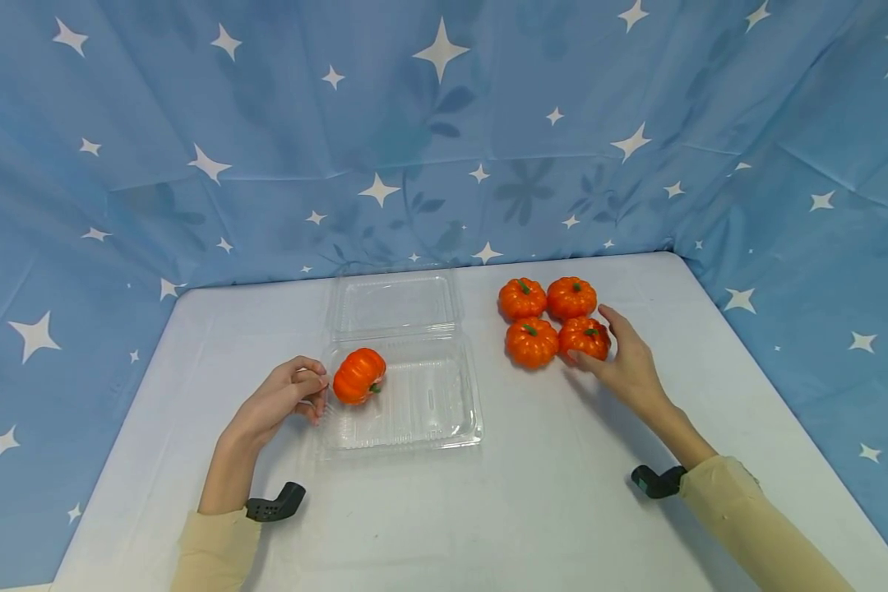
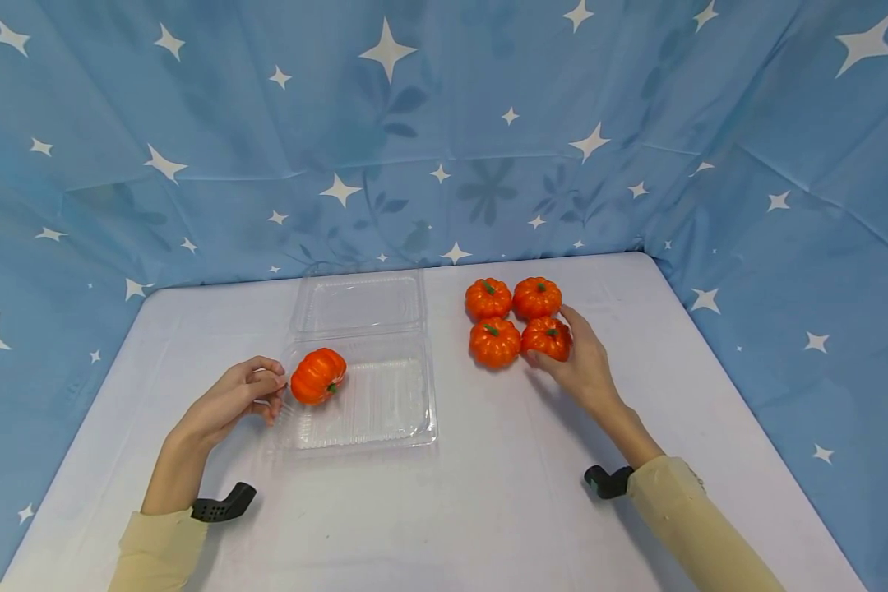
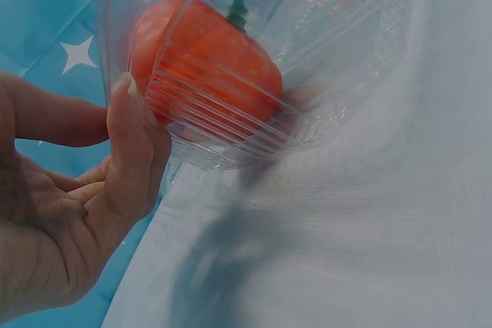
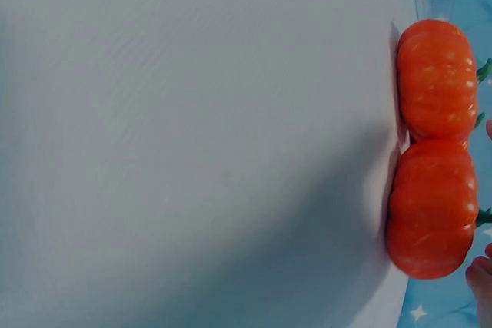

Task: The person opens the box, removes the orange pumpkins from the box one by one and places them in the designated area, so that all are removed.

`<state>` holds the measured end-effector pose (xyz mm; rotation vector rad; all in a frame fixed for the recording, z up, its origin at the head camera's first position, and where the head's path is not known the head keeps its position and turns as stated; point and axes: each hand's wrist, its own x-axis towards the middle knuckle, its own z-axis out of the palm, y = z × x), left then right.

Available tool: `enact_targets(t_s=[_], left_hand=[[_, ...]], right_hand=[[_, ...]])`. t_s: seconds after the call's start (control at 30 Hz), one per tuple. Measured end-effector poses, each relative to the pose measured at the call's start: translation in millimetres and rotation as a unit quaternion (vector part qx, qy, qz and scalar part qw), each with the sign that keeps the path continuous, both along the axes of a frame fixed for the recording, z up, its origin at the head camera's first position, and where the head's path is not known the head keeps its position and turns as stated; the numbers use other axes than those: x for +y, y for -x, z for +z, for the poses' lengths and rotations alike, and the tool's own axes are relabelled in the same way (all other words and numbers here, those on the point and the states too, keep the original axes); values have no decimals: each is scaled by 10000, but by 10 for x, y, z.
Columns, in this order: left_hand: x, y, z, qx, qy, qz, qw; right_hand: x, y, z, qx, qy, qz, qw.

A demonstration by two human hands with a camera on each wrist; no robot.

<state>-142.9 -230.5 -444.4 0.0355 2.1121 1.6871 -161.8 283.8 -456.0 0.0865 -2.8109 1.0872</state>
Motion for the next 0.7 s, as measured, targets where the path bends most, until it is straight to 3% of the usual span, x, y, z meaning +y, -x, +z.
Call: enact_targets(t_s=[0.4,0.7], left_hand=[[4,-2,8,8,3,-4,10000],[7,-6,18,8,18,-11,10000]], right_hand=[[-317,-63,149,1035,286,348,9936],[-638,-104,233,1195,450,874,9880]])
